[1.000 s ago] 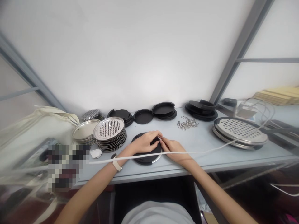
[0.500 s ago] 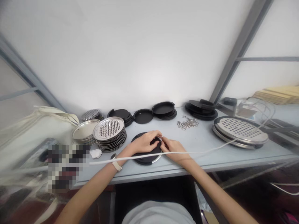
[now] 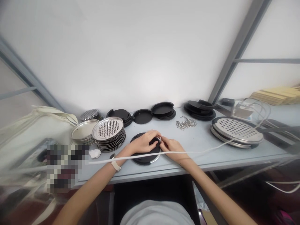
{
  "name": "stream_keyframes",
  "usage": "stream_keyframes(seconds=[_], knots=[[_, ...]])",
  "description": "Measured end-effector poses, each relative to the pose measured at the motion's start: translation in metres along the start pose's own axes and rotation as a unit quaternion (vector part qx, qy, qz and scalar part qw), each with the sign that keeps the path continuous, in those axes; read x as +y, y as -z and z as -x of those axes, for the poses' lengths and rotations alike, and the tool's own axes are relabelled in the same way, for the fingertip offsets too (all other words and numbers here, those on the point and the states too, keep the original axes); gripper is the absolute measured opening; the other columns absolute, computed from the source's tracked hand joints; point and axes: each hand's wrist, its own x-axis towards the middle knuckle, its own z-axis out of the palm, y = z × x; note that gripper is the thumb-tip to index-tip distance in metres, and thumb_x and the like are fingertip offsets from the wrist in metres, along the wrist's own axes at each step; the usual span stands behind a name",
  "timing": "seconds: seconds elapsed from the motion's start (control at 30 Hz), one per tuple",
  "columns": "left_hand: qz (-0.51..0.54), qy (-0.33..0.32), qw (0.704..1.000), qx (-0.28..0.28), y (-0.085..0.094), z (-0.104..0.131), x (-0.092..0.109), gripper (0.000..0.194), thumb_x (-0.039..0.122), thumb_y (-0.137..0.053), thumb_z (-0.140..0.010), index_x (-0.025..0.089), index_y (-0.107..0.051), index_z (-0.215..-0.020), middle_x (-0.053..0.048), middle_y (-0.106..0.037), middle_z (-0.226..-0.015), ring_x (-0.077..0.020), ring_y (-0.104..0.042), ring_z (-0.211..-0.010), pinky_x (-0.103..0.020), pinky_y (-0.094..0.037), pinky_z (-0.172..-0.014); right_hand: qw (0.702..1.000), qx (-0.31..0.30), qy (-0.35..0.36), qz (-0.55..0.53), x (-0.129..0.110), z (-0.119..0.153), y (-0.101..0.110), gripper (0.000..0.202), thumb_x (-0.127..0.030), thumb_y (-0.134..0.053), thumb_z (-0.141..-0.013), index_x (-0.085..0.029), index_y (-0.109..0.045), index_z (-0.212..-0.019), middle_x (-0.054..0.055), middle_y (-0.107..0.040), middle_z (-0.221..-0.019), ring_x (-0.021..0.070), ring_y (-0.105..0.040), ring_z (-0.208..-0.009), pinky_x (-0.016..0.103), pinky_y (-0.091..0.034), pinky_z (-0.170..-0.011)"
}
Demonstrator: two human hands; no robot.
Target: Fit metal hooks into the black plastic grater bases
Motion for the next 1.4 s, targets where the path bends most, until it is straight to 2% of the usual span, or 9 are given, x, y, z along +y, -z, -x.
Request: stream_keyframes(seconds=[0.57, 0.83, 0.93, 1.0, 1.1, 1.4], knots=[[-0.003, 0.007, 1.000, -0.010, 0.0014, 0.0009, 0.0023, 0.026, 0.008, -0.044, -0.081, 0.015, -0.045, -0.106, -0.008, -0.054, -0.104, -0.0176, -0.052, -0.099, -0.031, -0.042, -0.090, 0.999, 0.016, -0.010, -0.045, 0.0005, -0.0008, -0.0014, 0.025, -0.036, -0.033, -0.088, -0.020, -0.050, -0.081, 0.000, -0.057, -0.065, 0.0138, -0.050, -0.055, 0.025, -0.035, -0.055], [-0.004, 0.011, 1.000, -0.022, -0.0004, 0.0021, 0.0006, 0.028, 0.009, -0.040, -0.083, 0.016, -0.044, -0.111, -0.009, -0.054, -0.108, -0.0169, -0.052, -0.101, -0.030, -0.043, -0.089, 0.996, 0.063, -0.026, -0.053, -0.0007, 0.0011, 0.0016, 0.026, -0.034, -0.032, -0.087, -0.020, -0.047, -0.071, -0.001, -0.052, -0.059, 0.0113, -0.045, -0.052, 0.022, -0.034, -0.052], [-0.027, 0.009, 0.999, -0.016, 0.0008, 0.0016, 0.0010, 0.026, 0.010, -0.040, -0.083, 0.015, -0.045, -0.108, -0.008, -0.054, -0.106, -0.0173, -0.051, -0.100, -0.031, -0.041, -0.091, 0.999, 0.037, -0.021, -0.017, 0.0004, 0.0014, -0.0007, 0.030, -0.036, -0.030, -0.089, -0.019, -0.053, -0.080, 0.001, -0.058, -0.064, 0.0129, -0.049, -0.053, 0.024, -0.035, -0.053], [-0.049, 0.002, 0.999, -0.010, 0.0019, 0.0009, 0.0018, 0.022, 0.011, -0.041, -0.083, 0.015, -0.047, -0.104, -0.008, -0.055, -0.102, -0.0179, -0.050, -0.099, -0.032, -0.040, -0.092, 0.999, 0.020, -0.011, 0.029, 0.0010, 0.0017, -0.0033, 0.034, -0.037, -0.028, -0.090, -0.018, -0.055, -0.098, 0.004, -0.062, -0.069, 0.0154, -0.054, -0.056, 0.025, -0.036, -0.056], [-0.077, 0.001, 0.997, -0.007, 0.0033, -0.0001, 0.0036, 0.019, 0.012, -0.042, -0.083, 0.014, -0.048, -0.100, -0.008, -0.056, -0.098, -0.0187, -0.050, -0.097, -0.033, -0.039, -0.091, 0.997, 0.010, 0.002, 0.081, 0.0015, 0.0017, -0.0063, 0.040, -0.036, -0.024, -0.093, -0.016, -0.050, -0.117, 0.008, -0.066, -0.077, 0.0188, -0.060, -0.063, 0.027, -0.037, -0.060], [-0.091, 0.022, 0.995, -0.018, 0.0034, -0.0002, 0.0047, 0.020, 0.012, -0.042, -0.083, 0.015, -0.048, -0.102, -0.007, -0.056, -0.100, -0.0192, -0.051, -0.096, -0.034, -0.038, -0.090, 0.993, -0.001, -0.016, 0.115, 0.0017, -0.0035, -0.0060, 0.044, -0.038, -0.018, -0.095, -0.017, -0.055, -0.108, 0.008, -0.069, -0.078, 0.0207, -0.064, -0.067, 0.027, -0.037, -0.060]])
